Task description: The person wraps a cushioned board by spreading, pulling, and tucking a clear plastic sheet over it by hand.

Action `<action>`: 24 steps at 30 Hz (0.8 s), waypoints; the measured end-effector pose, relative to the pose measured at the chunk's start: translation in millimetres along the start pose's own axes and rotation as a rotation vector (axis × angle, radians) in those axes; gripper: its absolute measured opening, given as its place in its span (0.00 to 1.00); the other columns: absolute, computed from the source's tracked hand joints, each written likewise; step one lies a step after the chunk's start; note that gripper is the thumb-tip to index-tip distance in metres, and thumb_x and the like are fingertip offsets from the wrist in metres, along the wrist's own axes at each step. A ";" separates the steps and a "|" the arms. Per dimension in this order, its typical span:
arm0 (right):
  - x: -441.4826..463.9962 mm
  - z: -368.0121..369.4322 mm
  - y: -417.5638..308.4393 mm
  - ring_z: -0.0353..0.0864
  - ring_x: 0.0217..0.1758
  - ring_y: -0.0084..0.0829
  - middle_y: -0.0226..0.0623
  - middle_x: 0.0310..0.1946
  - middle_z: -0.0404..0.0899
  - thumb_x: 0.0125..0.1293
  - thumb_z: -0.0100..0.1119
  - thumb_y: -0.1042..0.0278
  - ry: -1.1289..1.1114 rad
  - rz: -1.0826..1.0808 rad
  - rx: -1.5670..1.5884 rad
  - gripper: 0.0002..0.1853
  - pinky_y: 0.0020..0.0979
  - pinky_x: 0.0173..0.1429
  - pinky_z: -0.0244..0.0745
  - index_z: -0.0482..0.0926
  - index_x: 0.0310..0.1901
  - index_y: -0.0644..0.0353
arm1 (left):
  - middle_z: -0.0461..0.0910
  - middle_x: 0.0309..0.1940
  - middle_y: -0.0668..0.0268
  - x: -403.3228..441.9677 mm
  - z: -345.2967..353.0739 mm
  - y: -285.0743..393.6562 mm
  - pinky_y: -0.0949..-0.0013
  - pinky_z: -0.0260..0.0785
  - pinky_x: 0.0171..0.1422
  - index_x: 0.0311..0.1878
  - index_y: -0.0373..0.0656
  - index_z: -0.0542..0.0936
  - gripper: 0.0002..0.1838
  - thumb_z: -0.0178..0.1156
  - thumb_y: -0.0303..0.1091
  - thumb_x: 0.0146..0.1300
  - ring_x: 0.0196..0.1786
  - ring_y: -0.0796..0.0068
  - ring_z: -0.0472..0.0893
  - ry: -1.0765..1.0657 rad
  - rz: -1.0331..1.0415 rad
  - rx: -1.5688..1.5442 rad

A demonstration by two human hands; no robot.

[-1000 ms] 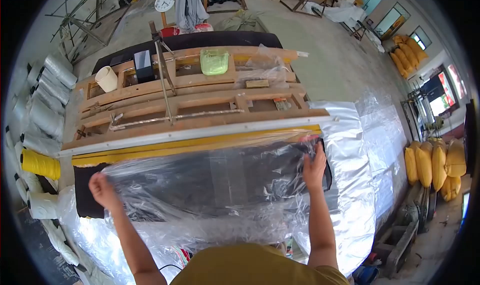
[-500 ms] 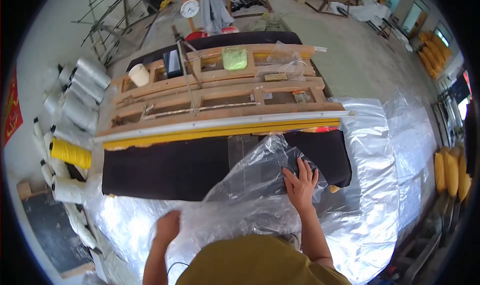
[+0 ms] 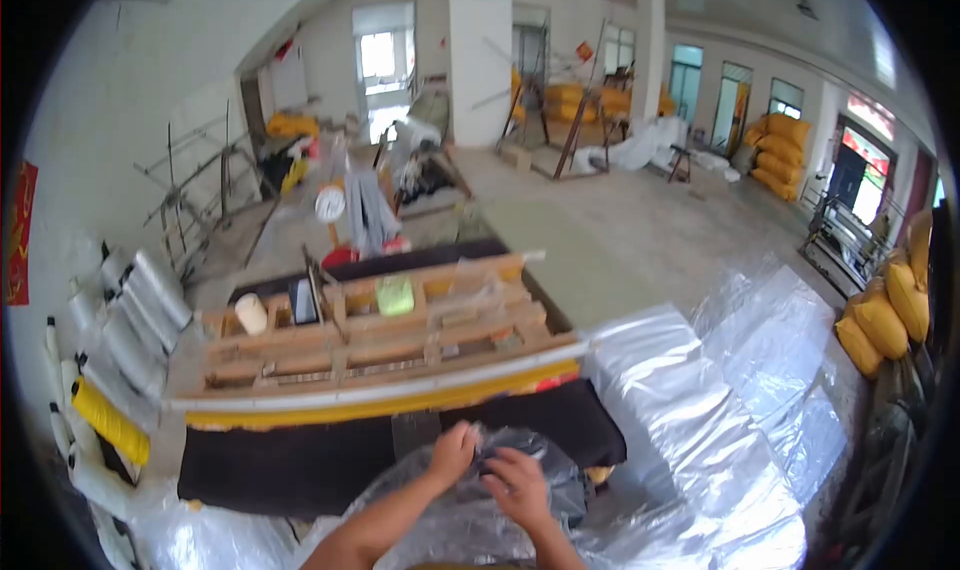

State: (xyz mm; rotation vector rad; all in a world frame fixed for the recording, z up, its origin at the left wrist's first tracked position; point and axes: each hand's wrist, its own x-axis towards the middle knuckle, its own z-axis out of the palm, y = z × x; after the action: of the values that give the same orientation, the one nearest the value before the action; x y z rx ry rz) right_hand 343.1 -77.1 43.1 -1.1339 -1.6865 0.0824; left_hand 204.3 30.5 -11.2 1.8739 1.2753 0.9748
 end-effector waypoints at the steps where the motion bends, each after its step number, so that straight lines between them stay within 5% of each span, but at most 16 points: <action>1: 3.8 -6.6 12.4 0.81 0.41 0.42 0.37 0.39 0.81 0.54 0.65 0.66 0.115 0.096 -0.062 0.16 0.39 0.49 0.75 0.81 0.46 0.52 | 0.80 0.29 0.54 -14.3 -4.7 9.6 0.60 0.71 0.37 0.31 0.40 0.73 0.14 0.51 0.40 0.69 0.33 0.56 0.82 0.025 -0.061 -0.191; 2: 3.2 -10.5 24.6 0.81 0.43 0.42 0.39 0.41 0.82 0.55 0.66 0.64 0.222 0.196 -0.113 0.15 0.39 0.52 0.75 0.81 0.45 0.52 | 0.80 0.28 0.60 -31.0 -23.3 47.4 0.64 0.71 0.37 0.31 0.42 0.72 0.13 0.51 0.39 0.70 0.32 0.64 0.81 -0.034 -0.331 -0.758; 5: -53.8 -7.8 55.0 0.83 0.40 0.44 0.40 0.43 0.83 0.60 0.58 0.52 -0.917 -0.033 -0.085 0.17 0.44 0.48 0.76 0.80 0.47 0.52 | 0.68 0.22 0.71 -60.9 -163.9 59.1 0.67 0.70 0.34 0.25 0.52 0.67 0.14 0.51 0.41 0.69 0.27 0.75 0.73 0.202 -0.142 -1.471; 6: -58.3 -11.0 44.2 0.84 0.40 0.46 0.40 0.44 0.83 0.61 0.57 0.56 -1.128 -0.062 -0.124 0.16 0.43 0.50 0.77 0.80 0.48 0.53 | 0.71 0.26 0.71 -78.7 -229.7 41.4 0.66 0.72 0.40 0.29 0.53 0.71 0.14 0.50 0.46 0.70 0.34 0.77 0.75 0.164 0.151 -1.395; 7: -72.6 -9.2 50.2 0.84 0.41 0.46 0.42 0.45 0.83 0.61 0.57 0.57 -1.064 0.149 -0.143 0.16 0.43 0.51 0.77 0.81 0.47 0.53 | 0.76 0.31 0.69 -101.7 -277.6 34.4 0.64 0.73 0.44 0.35 0.49 0.75 0.15 0.49 0.49 0.71 0.37 0.75 0.77 0.778 -0.040 -1.172; 9: -118.0 -6.2 88.2 0.84 0.44 0.46 0.44 0.47 0.82 0.61 0.56 0.59 -0.921 0.544 -0.212 0.14 0.41 0.53 0.77 0.81 0.46 0.53 | 0.76 0.32 0.69 -139.8 -337.1 8.7 0.64 0.73 0.45 0.36 0.49 0.75 0.14 0.49 0.48 0.71 0.38 0.75 0.78 1.154 -0.262 -0.815; 12: -211.8 77.9 155.7 0.83 0.49 0.44 0.43 0.48 0.82 0.59 0.56 0.63 -0.437 0.683 0.320 0.15 0.39 0.56 0.76 0.81 0.47 0.54 | 0.77 0.33 0.68 -166.1 -305.7 -6.3 0.65 0.73 0.45 0.38 0.49 0.75 0.13 0.50 0.47 0.70 0.39 0.74 0.78 1.019 -0.463 -0.569; 19: -153.2 88.9 44.0 0.83 0.49 0.43 0.43 0.47 0.82 0.59 0.56 0.63 -0.394 0.771 0.286 0.14 0.39 0.56 0.76 0.81 0.46 0.53 | 0.78 0.36 0.68 -140.0 -182.0 41.0 0.66 0.73 0.47 0.41 0.48 0.76 0.12 0.51 0.45 0.70 0.40 0.73 0.79 0.282 -0.305 -0.379; 24: -133.6 79.5 41.3 0.83 0.49 0.43 0.42 0.47 0.82 0.59 0.56 0.63 -0.364 0.743 0.164 0.14 0.39 0.55 0.76 0.82 0.46 0.53 | 0.78 0.39 0.67 -126.9 -145.0 44.5 0.67 0.73 0.48 0.44 0.47 0.76 0.11 0.52 0.44 0.69 0.42 0.72 0.80 0.090 -0.249 -0.382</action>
State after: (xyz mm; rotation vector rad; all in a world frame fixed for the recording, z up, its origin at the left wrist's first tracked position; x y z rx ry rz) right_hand 307.2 -112.8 -109.7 -1.6311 -1.4367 0.9218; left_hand 69.0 -87.1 72.2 1.3607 1.2362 1.0882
